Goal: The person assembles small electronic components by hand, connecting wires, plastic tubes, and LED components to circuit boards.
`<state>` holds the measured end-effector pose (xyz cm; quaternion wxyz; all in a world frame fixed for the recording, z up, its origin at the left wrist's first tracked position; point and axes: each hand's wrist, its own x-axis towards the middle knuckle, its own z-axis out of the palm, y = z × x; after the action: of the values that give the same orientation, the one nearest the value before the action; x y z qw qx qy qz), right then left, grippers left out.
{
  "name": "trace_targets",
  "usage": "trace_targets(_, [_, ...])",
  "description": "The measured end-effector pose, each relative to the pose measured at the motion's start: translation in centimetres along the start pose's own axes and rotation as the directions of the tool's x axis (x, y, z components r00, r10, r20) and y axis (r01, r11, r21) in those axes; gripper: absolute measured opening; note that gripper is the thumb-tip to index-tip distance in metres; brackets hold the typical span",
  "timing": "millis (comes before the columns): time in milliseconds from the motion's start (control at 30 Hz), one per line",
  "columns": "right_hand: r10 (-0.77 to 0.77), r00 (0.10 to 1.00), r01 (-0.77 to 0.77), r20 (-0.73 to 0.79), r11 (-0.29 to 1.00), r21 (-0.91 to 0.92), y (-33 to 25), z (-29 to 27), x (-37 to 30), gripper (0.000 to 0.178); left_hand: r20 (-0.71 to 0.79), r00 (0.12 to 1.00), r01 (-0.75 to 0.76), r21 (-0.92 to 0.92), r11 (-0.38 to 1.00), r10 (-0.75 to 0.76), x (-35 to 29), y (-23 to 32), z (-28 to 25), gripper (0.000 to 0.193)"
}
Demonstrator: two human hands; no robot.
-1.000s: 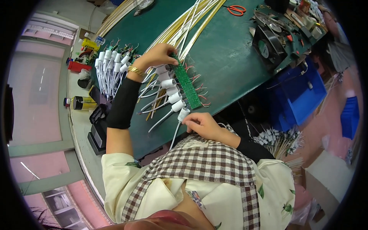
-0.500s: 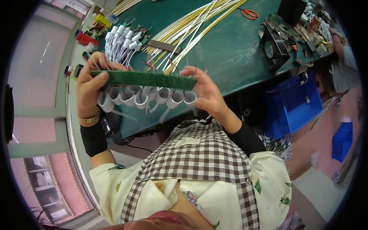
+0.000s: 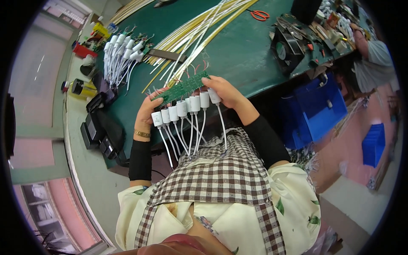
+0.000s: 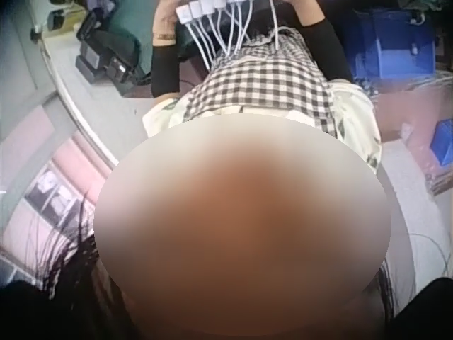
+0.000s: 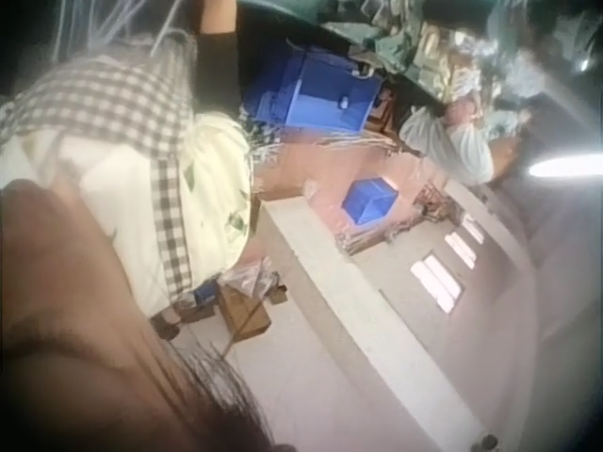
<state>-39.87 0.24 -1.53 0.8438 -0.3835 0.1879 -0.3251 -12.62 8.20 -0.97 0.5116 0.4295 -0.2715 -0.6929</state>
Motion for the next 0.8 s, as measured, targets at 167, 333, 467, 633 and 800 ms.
trace_targets(167, [0.025,0.998,-0.018,0.049,0.99,-0.14,-0.8,-2.5,1.8,0.033,0.116,0.989,-0.103,0.115,0.988,0.09,1.2,0.8,0.4,0.044])
trace_targets(333, [-0.07,0.994,0.058,-0.086,0.988,-0.14,0.0,-0.7,3.3,0.029,0.132,0.98,-0.159,0.062,0.985,0.149,1.8,0.9,0.0,0.04])
trace_targets(467, [-0.261,0.933,0.151,-0.248,0.91,-0.386,0.6,1.3,3.3,0.027,-0.001,0.972,-0.232,0.153,0.96,0.235,1.3,0.3,0.1,0.034])
trace_targets(633, [-0.405,0.868,0.151,-0.288,0.767,-0.624,-0.3,3.6,3.2,0.027,0.03,0.961,-0.276,0.137,0.951,0.275,0.7,0.5,-0.2,0.036])
trace_targets(800, [-0.229,0.935,0.097,-0.269,0.898,-0.429,-1.2,2.9,3.0,0.027,0.016,0.988,-0.154,0.133,0.979,0.153,0.1,2.0,-0.2,0.041])
